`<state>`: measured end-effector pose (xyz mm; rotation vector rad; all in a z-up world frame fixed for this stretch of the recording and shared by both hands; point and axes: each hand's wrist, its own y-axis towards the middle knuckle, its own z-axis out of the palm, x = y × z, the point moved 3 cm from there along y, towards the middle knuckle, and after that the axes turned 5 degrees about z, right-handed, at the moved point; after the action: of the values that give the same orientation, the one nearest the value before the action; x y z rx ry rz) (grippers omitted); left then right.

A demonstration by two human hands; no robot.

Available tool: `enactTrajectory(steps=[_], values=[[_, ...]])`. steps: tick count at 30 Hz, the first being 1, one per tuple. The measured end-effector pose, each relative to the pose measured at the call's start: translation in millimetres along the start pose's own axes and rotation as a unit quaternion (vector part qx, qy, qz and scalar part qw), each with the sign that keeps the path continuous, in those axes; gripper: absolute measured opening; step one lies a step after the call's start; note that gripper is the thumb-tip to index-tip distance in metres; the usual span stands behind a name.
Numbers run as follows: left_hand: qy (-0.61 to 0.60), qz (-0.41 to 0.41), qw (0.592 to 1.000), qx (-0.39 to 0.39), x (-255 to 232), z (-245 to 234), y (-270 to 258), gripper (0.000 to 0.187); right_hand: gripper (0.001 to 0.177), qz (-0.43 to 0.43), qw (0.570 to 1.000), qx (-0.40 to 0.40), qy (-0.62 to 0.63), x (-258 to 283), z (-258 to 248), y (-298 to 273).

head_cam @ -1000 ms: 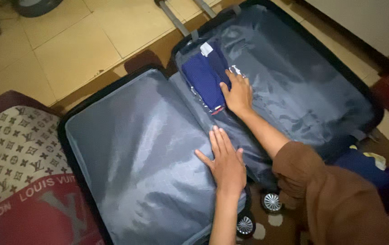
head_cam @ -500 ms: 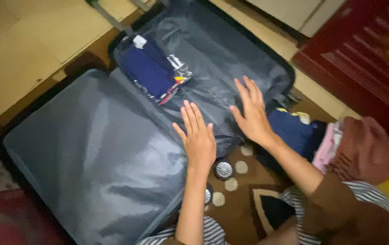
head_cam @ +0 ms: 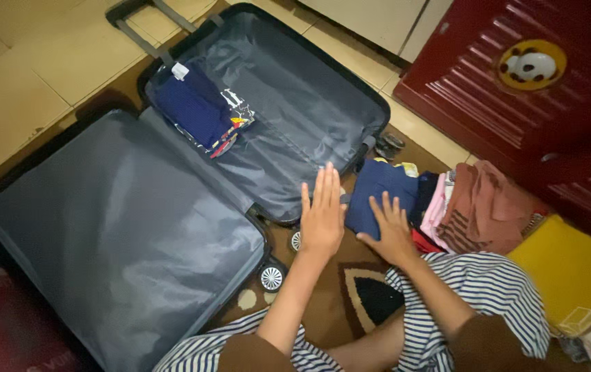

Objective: The person sits on the floor and packs folded clothes into an open suitcase. They place several folded garments into one side of the suitcase, then close the inner zippered cover. The person then opens the other side and continues placing folded clothes inside.

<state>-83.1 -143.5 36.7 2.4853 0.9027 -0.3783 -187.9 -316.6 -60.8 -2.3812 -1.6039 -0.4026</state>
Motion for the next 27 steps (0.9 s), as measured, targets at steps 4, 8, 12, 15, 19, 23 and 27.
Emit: enactTrajectory(steps=[4,8,12,15,19,23,27], values=[[0.02,0.041,0.999,0.012,-10.2,8.0,-16.1,0.077,0.106,0.008,0.998,0.011,-0.059,-7.1,24.8,-1.6],[0.015,0.049,0.999,0.013,-8.9,12.7,-25.9,0.076,0.096,-0.028,0.999,-0.016,-0.041,-39.3,54.6,9.7],[0.004,0.044,0.999,0.026,-6.1,15.8,-27.5,0.075,0.084,0.042,0.994,0.037,0.092,-91.0,84.8,21.2],[-0.008,0.037,0.999,0.036,-5.8,13.4,-22.3,0.075,0.092,0.194,0.928,0.071,0.311,-120.3,88.2,31.3],[-0.013,0.031,0.999,0.036,-7.5,11.4,-21.3,0.071,0.089,0.28,0.789,0.07,0.543,-119.2,50.5,35.7],[-0.057,0.014,0.998,0.018,-6.7,14.0,-21.0,0.065,0.073,0.307,0.694,0.018,0.651,-85.0,-23.1,33.8],[-0.275,-0.078,0.958,0.008,-10.6,19.9,-17.8,0.058,0.074,0.279,0.661,-0.002,0.697,-48.6,-88.3,22.0]])
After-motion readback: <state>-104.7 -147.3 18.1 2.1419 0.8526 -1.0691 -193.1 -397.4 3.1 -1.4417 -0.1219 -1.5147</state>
